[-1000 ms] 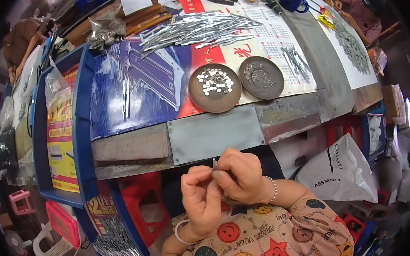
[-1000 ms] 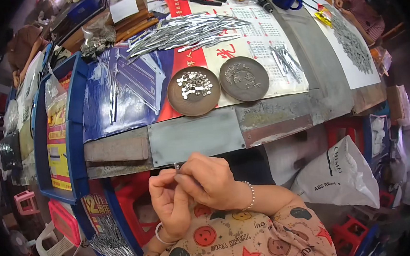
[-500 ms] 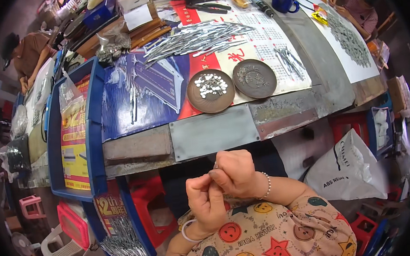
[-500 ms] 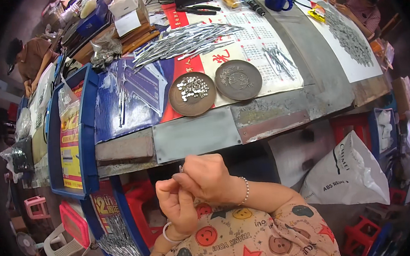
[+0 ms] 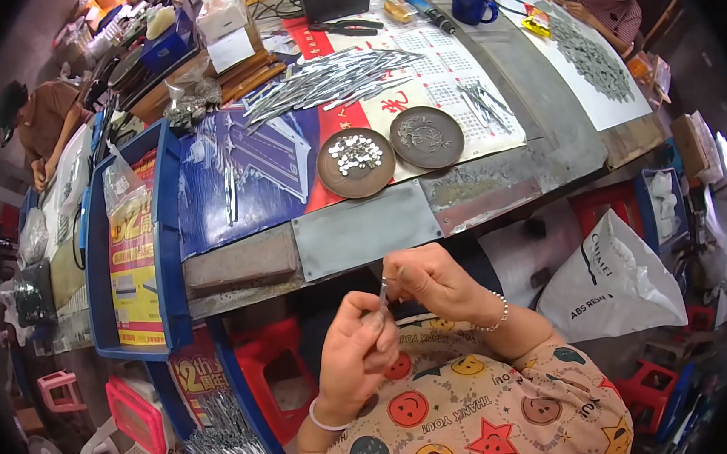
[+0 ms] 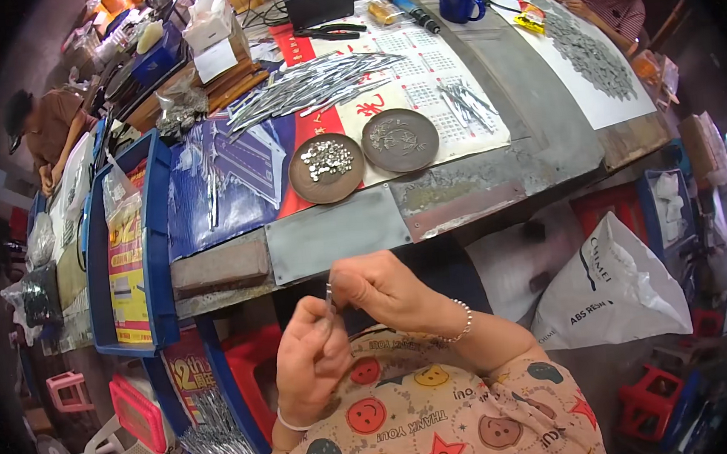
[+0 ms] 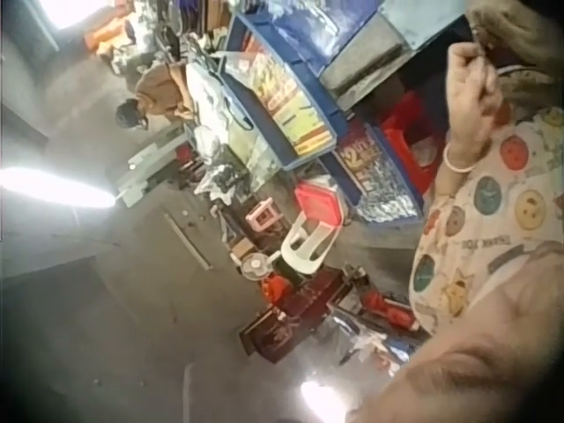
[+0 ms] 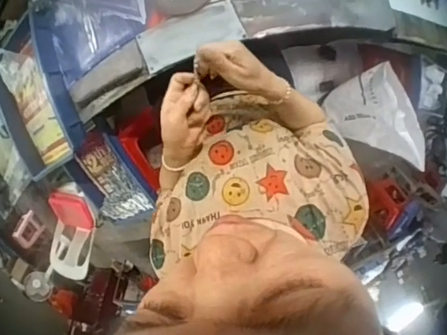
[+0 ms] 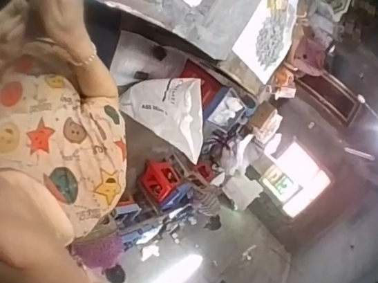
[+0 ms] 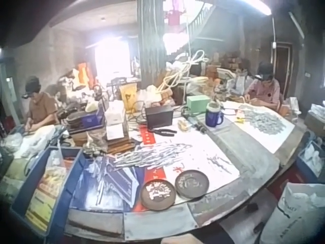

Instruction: The user is using pliers and manual dexterity to assemble small metal components on a workbench.

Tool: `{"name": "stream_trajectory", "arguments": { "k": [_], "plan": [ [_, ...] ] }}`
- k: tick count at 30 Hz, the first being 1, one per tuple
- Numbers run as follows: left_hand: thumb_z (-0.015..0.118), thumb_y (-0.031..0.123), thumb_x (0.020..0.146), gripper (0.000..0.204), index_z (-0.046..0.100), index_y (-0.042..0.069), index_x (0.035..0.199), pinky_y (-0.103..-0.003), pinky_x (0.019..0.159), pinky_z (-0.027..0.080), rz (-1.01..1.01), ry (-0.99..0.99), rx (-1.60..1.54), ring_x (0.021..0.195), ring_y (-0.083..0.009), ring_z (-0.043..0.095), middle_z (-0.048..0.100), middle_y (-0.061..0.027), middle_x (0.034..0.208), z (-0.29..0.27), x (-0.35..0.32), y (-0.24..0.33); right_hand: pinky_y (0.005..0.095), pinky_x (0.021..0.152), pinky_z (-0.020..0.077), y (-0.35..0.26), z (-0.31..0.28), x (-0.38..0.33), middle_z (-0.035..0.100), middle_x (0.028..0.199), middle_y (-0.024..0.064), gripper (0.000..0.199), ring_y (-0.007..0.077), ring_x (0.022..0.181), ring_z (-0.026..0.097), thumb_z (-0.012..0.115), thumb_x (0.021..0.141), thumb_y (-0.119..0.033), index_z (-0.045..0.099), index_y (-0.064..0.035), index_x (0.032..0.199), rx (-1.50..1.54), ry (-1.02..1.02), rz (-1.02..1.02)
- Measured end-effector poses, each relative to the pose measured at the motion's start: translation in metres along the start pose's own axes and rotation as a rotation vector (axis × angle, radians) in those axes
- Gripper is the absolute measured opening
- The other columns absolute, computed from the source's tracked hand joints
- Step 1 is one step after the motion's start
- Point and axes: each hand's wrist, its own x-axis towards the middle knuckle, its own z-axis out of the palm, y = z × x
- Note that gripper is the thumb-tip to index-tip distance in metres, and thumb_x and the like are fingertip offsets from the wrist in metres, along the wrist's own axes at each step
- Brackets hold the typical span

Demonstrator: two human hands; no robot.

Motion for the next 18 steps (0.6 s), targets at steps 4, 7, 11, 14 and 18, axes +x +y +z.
{"name": "stream_trajectory", "arguments": {
  "k": [4, 7, 11, 14, 18],
  "plan": [
    [0.043, 0.011, 0.096, 0.017, 0.047, 0.008, 0.112, -0.017, 0.039, 0.021, -0.331, -0.077, -0.331, 0.043, -0.0029, 0.026, 0.043, -0.0014, 0.069, -0.010, 0.013, 0.011, 0.0282, 0.052, 0.0398, 0.001, -0.015, 0.010, 0.048, 0.062, 0.0064, 0.046, 0.0162, 0.054, 0.046, 0.038, 0.100, -0.034, 0.049, 0.0004, 0.071, -0.133, -0.101, 0.030],
    [0.043, 0.010, 0.096, 0.019, 0.047, 0.007, 0.115, -0.016, 0.039, 0.020, -0.454, -0.113, -0.483, 0.043, -0.0026, 0.027, 0.043, -0.0011, 0.068, -0.022, 0.029, 0.017, 0.0352, 0.056, 0.0460, 0.002, -0.023, 0.023, 0.058, 0.066, 0.0134, 0.037, 0.0297, 0.061, 0.060, 0.044, 0.098, -0.026, 0.054, 0.0011, 0.075, -0.230, -0.223, 0.131],
    [0.043, 0.010, 0.096, 0.021, 0.047, 0.005, 0.117, -0.016, 0.038, 0.020, -0.467, -0.086, -0.488, 0.042, -0.0024, 0.027, 0.043, -0.0007, 0.067, -0.028, 0.047, 0.024, 0.0352, 0.050, 0.0409, 0.019, -0.028, 0.039, 0.045, 0.059, 0.0110, 0.040, 0.0272, 0.051, 0.048, 0.040, 0.099, -0.025, 0.046, 0.0005, 0.070, -0.238, -0.246, 0.119],
    [0.044, 0.011, 0.096, 0.021, 0.047, 0.003, 0.116, -0.016, 0.038, 0.020, -0.443, -0.089, -0.508, 0.042, -0.0024, 0.026, 0.042, -0.0005, 0.067, -0.033, 0.054, 0.028, 0.0360, 0.056, 0.0463, 0.026, -0.030, 0.047, 0.059, 0.066, 0.0121, 0.035, 0.0298, 0.063, 0.061, 0.042, 0.098, -0.023, 0.055, 0.0002, 0.075, -0.342, -0.296, 0.184],
    [0.044, 0.011, 0.096, 0.021, 0.048, 0.002, 0.115, -0.016, 0.038, 0.020, -0.453, -0.130, -0.498, 0.041, -0.0023, 0.025, 0.042, -0.0006, 0.067, -0.033, 0.066, 0.037, 0.0332, 0.053, 0.0445, 0.037, -0.033, 0.050, 0.057, 0.064, 0.0115, 0.036, 0.0256, 0.055, 0.056, 0.041, 0.099, -0.023, 0.053, 0.0001, 0.074, -0.072, -0.211, 0.170]
  ]
}}
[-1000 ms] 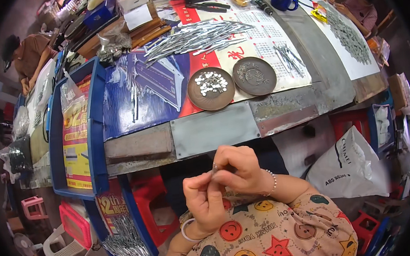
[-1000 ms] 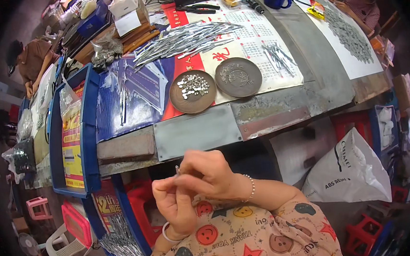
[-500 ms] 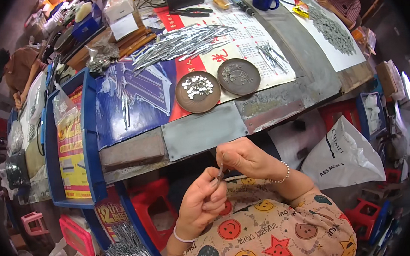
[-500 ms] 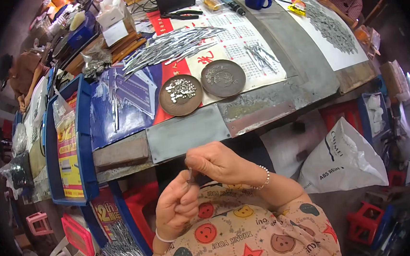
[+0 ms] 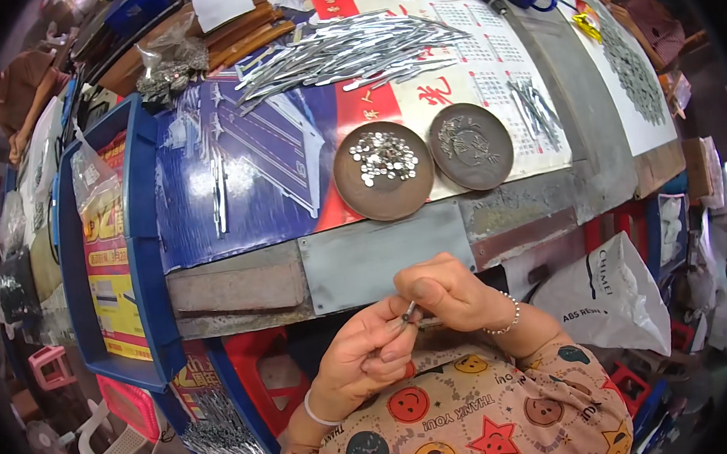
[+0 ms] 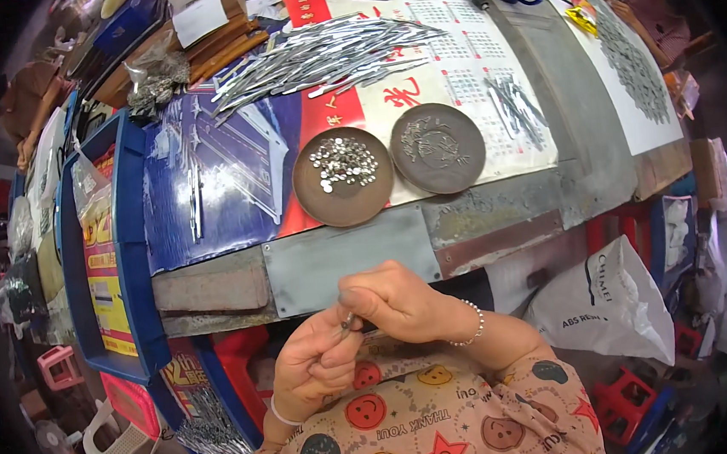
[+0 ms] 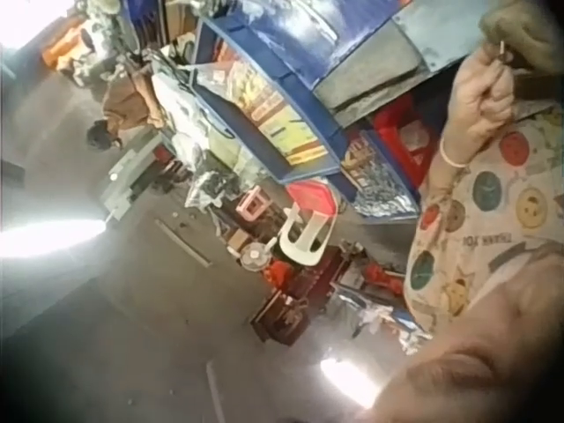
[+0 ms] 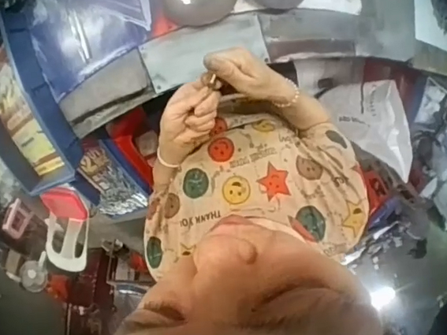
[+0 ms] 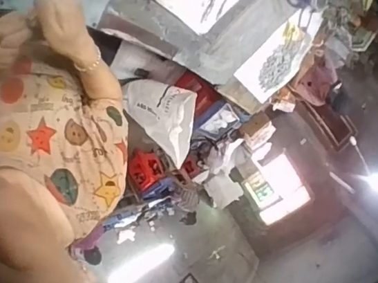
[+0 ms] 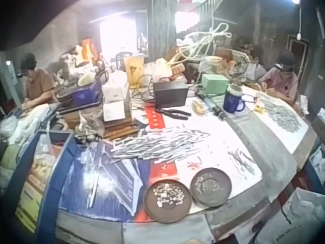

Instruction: The user is using pliers and manual dexterity to assemble small metal components on a workbench.

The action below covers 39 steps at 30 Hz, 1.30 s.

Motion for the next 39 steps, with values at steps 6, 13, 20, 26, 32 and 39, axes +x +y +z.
{"name": "stream_trajectory", "arguments": {
  "k": [6, 13, 20, 26, 32, 39],
  "plan": [
    [0.043, 0.012, 0.097, 0.023, 0.047, 0.000, 0.115, -0.016, 0.038, 0.020, 0.100, 0.012, 0.112, 0.041, -0.0025, 0.025, 0.044, -0.0019, 0.067, 0.004, 0.005, 0.017, 0.0301, 0.057, 0.0455, -0.022, -0.027, -0.016, 0.057, 0.070, 0.0094, 0.022, 0.0192, 0.060, 0.057, 0.052, 0.094, -0.024, 0.054, -0.0023, 0.094, 0.093, -0.221, 0.358],
    [0.044, 0.011, 0.096, 0.023, 0.047, -0.001, 0.116, -0.020, 0.044, 0.033, 0.353, 0.137, 0.274, 0.045, -0.0070, 0.040, 0.053, -0.0075, 0.082, 0.006, 0.007, 0.029, 0.0457, 0.072, 0.0468, 0.047, -0.037, -0.086, 0.062, 0.091, 0.0190, 0.022, 0.0372, 0.088, 0.060, 0.062, 0.080, -0.021, 0.062, -0.0029, 0.093, -1.073, 0.015, 0.413],
    [0.050, 0.004, 0.092, 0.015, 0.054, 0.000, 0.106, -0.021, 0.063, 0.043, 1.026, 0.922, 1.340, 0.070, -0.0071, 0.052, 0.057, -0.0024, 0.080, 0.016, -0.017, 0.114, 0.0460, 0.084, 0.0433, 0.192, -0.066, -0.156, 0.061, 0.099, 0.0190, 0.026, 0.0377, 0.095, 0.056, 0.054, 0.076, -0.013, 0.062, -0.0043, 0.100, -1.013, 0.222, 0.297],
    [0.059, 0.008, 0.086, 0.014, 0.062, -0.002, 0.095, -0.026, 0.062, 0.047, 1.146, 1.315, 1.941, 0.066, -0.0110, 0.057, 0.063, -0.0064, 0.075, -0.001, -0.039, 0.199, 0.0471, 0.096, 0.0382, 0.137, -0.045, -0.113, 0.056, 0.116, 0.0225, 0.035, 0.0389, 0.111, 0.050, 0.053, 0.081, -0.019, 0.058, -0.0034, 0.111, -0.979, -0.006, 0.502],
    [0.059, 0.007, 0.083, 0.018, 0.062, -0.002, 0.098, -0.031, 0.062, 0.049, 0.966, 1.331, 2.203, 0.064, -0.0203, 0.062, 0.063, -0.0116, 0.071, 0.003, -0.023, 0.211, 0.0482, 0.073, 0.0467, 0.062, -0.033, -0.089, 0.062, 0.087, 0.0223, 0.034, 0.0399, 0.083, 0.060, 0.057, 0.086, -0.032, 0.059, 0.0000, 0.097, -0.793, -0.157, 0.472],
    [0.058, 0.001, 0.083, 0.017, 0.061, -0.001, 0.100, -0.027, 0.065, 0.048, 0.962, 0.799, 2.247, 0.077, -0.0200, 0.062, 0.062, -0.0126, 0.091, 0.069, 0.036, 0.168, 0.0357, 0.075, 0.0514, 0.032, -0.035, -0.060, 0.063, 0.103, 0.0157, 0.034, 0.0314, 0.089, 0.063, 0.059, 0.090, -0.023, 0.056, -0.0004, 0.115, -0.120, -0.235, 0.126]
  ]
}}
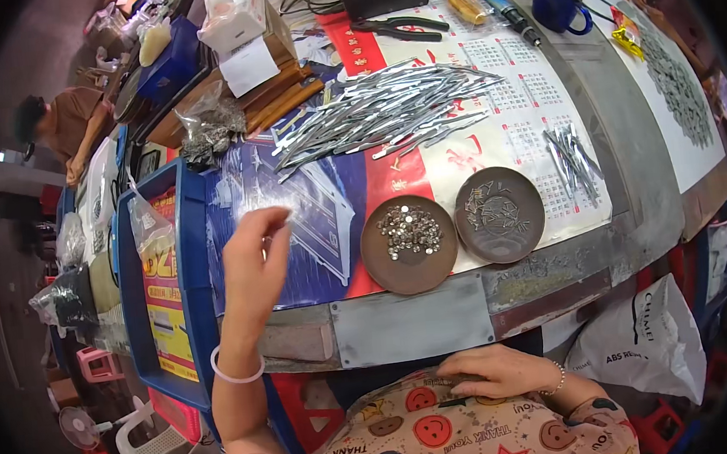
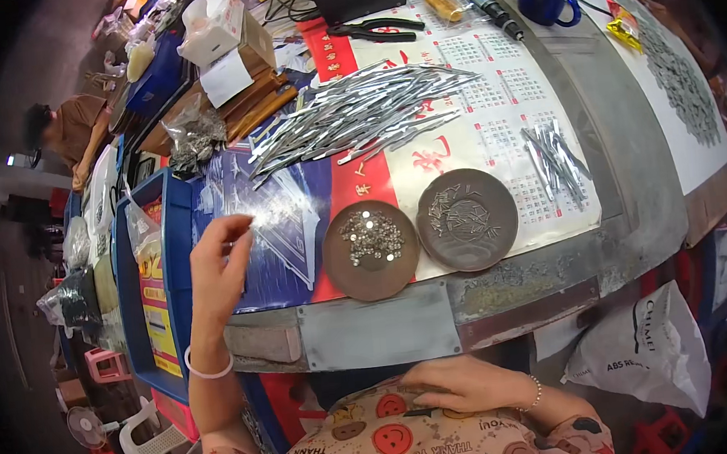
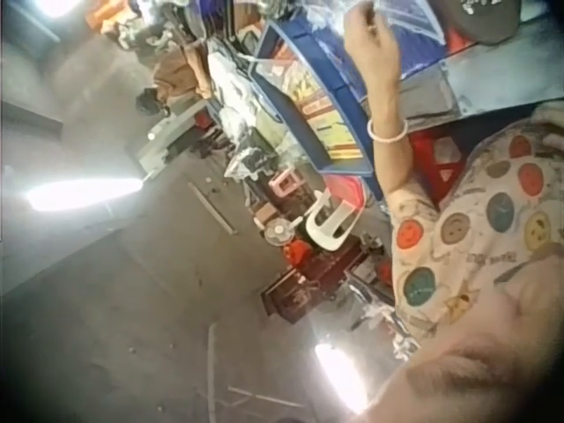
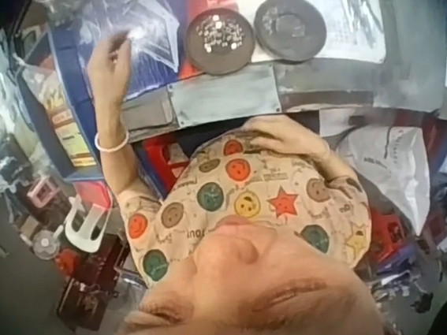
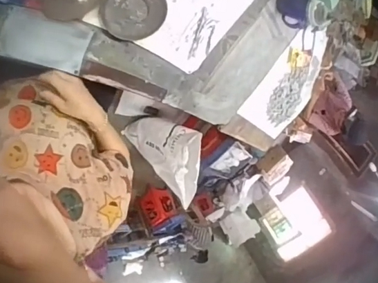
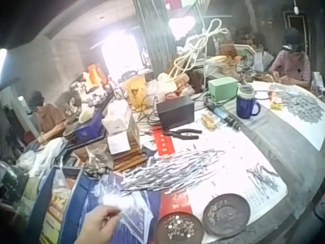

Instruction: The user is using pliers and manual dexterity to assemble small metal components on a workbench.

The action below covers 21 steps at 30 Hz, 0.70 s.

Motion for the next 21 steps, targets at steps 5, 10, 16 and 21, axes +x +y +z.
{"name": "stream_trajectory", "arguments": {
  "k": [5, 10, 16, 21],
  "plan": [
    [0.060, 0.005, 0.084, 0.013, 0.062, 0.001, 0.096, -0.029, 0.066, 0.048, 0.283, -0.229, -0.053, 0.077, -0.0204, 0.061, 0.060, -0.0114, 0.087, 0.069, 0.053, 0.034, 0.0361, 0.076, 0.0495, -0.011, -0.015, -0.003, 0.061, 0.103, 0.0126, 0.030, 0.0300, 0.091, 0.061, 0.057, 0.091, -0.020, 0.055, -0.0016, 0.115, 0.114, -0.039, -0.050],
    [0.063, 0.010, 0.081, 0.012, 0.058, 0.002, 0.089, -0.042, 0.070, 0.047, 0.339, -0.188, 0.293, 0.081, -0.0341, 0.058, 0.057, -0.0153, 0.087, 0.131, 0.091, 0.031, 0.0348, 0.075, 0.0498, -0.014, -0.013, -0.016, 0.062, 0.101, 0.0121, 0.026, 0.0279, 0.088, 0.062, 0.060, 0.089, -0.015, 0.058, -0.0010, 0.110, 0.159, 0.061, -0.147],
    [0.055, 0.010, 0.082, 0.011, 0.053, 0.000, 0.086, -0.046, 0.071, 0.048, 0.402, -0.179, 0.387, 0.081, -0.0383, 0.058, 0.057, -0.0194, 0.085, 0.149, 0.101, 0.016, 0.0348, 0.077, 0.0495, -0.015, -0.016, -0.016, 0.062, 0.101, 0.0121, 0.025, 0.0280, 0.090, 0.061, 0.059, 0.089, -0.017, 0.058, -0.0016, 0.109, 0.093, 0.074, -0.141],
    [0.056, 0.011, 0.083, 0.013, 0.050, -0.001, 0.085, -0.047, 0.067, 0.046, 0.279, -0.219, 0.276, 0.074, -0.0415, 0.058, 0.060, -0.0209, 0.080, 0.111, 0.086, 0.023, 0.0352, 0.076, 0.0499, -0.023, -0.015, -0.008, 0.062, 0.100, 0.0117, 0.023, 0.0282, 0.089, 0.062, 0.059, 0.089, -0.016, 0.059, -0.0022, 0.107, 0.044, 0.054, -0.170]
  ]
}}
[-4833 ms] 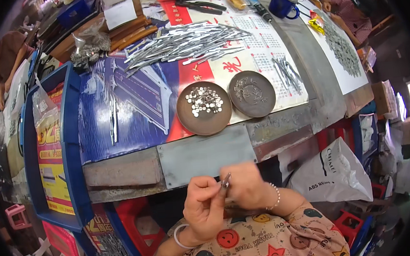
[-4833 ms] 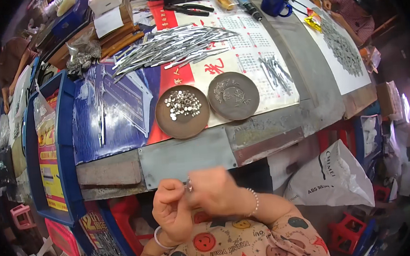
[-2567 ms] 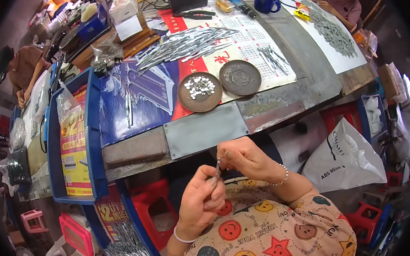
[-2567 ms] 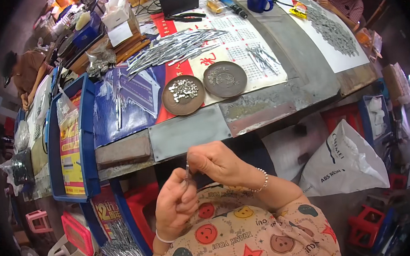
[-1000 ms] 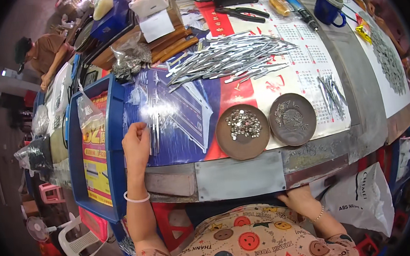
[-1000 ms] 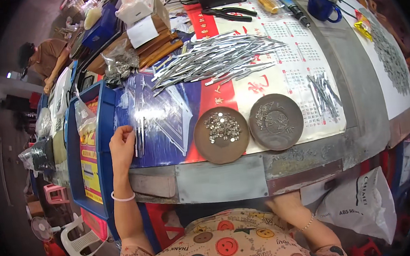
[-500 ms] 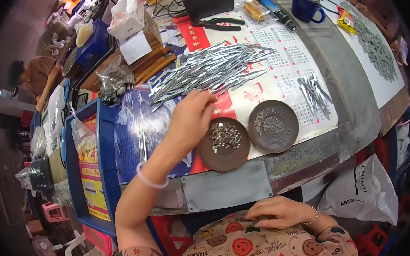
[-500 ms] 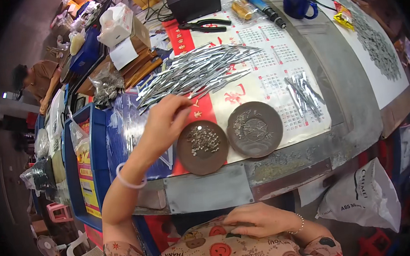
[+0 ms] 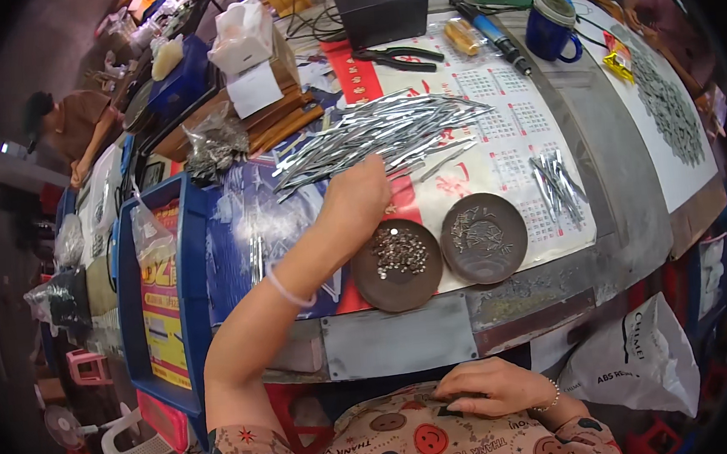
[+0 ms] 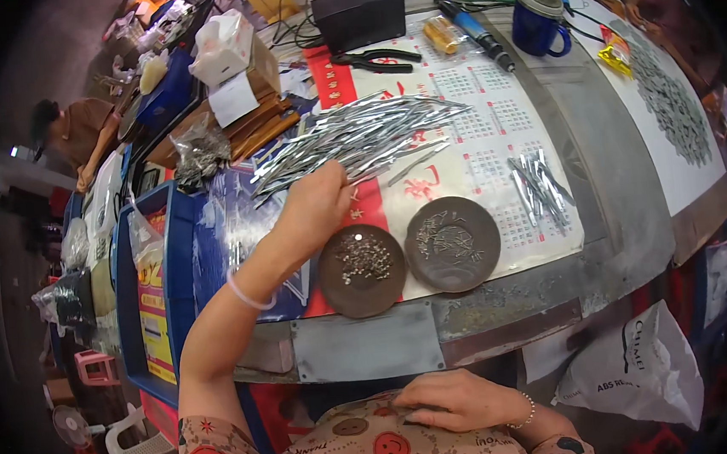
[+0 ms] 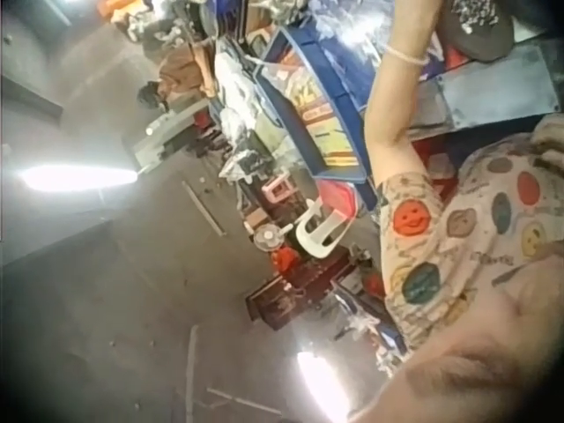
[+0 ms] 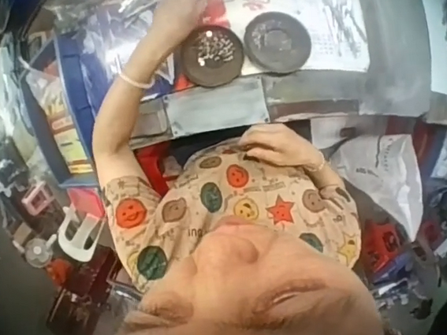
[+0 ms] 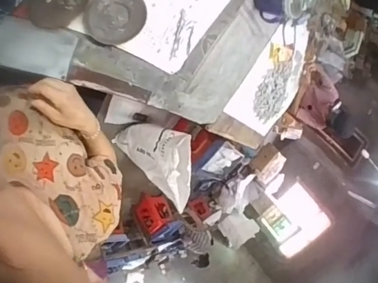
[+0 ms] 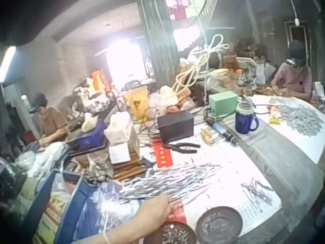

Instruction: The user is using pliers and manual dexterity to assemble small metal components on a workbench.

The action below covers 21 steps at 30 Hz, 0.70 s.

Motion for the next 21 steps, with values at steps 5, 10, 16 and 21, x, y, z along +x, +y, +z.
{"name": "stream_trajectory", "arguments": {
  "k": [5, 10, 16, 21],
  "plan": [
    [0.059, 0.004, 0.082, 0.008, 0.054, -0.001, 0.085, -0.038, 0.059, 0.048, -0.020, 0.078, -0.343, 0.066, -0.0333, 0.061, 0.060, -0.0184, 0.075, -0.064, -0.074, 0.046, 0.0345, 0.073, 0.0513, -0.013, -0.006, 0.019, 0.062, 0.098, 0.0156, 0.028, 0.0295, 0.084, 0.063, 0.066, 0.077, -0.002, 0.060, -0.0010, 0.104, -0.383, 0.482, -0.132],
    [0.064, -0.005, 0.075, 0.015, 0.059, -0.001, 0.088, -0.034, 0.059, 0.050, 0.113, 0.138, -0.437, 0.066, -0.0284, 0.061, 0.060, -0.0152, 0.076, -0.067, -0.154, 0.080, 0.0427, 0.084, 0.0450, -0.033, -0.006, 0.052, 0.049, 0.124, 0.0181, 0.049, 0.0328, 0.101, 0.054, 0.073, 0.067, -0.005, 0.056, -0.0025, 0.113, -0.783, 0.591, -0.143],
    [0.068, -0.005, 0.073, 0.019, 0.063, -0.001, 0.091, -0.030, 0.058, 0.049, 0.058, 0.201, -0.735, 0.065, -0.0233, 0.061, 0.063, -0.0121, 0.080, -0.055, -0.195, 0.088, 0.0373, 0.072, 0.0471, -0.025, 0.010, 0.069, 0.062, 0.088, 0.0124, 0.027, 0.0299, 0.081, 0.061, 0.064, 0.083, -0.014, 0.058, -0.0025, 0.106, -0.470, 0.123, -0.080],
    [0.067, -0.002, 0.076, 0.020, 0.064, -0.002, 0.096, -0.027, 0.064, 0.048, -0.064, 0.027, -1.065, 0.073, -0.0190, 0.060, 0.062, -0.0117, 0.085, -0.056, -0.203, 0.080, 0.0384, 0.063, 0.0473, -0.024, 0.029, 0.067, 0.060, 0.083, 0.0154, 0.021, 0.0342, 0.074, 0.060, 0.056, 0.090, -0.015, 0.055, -0.0008, 0.105, -0.048, 0.020, 0.042]
  ]
}}
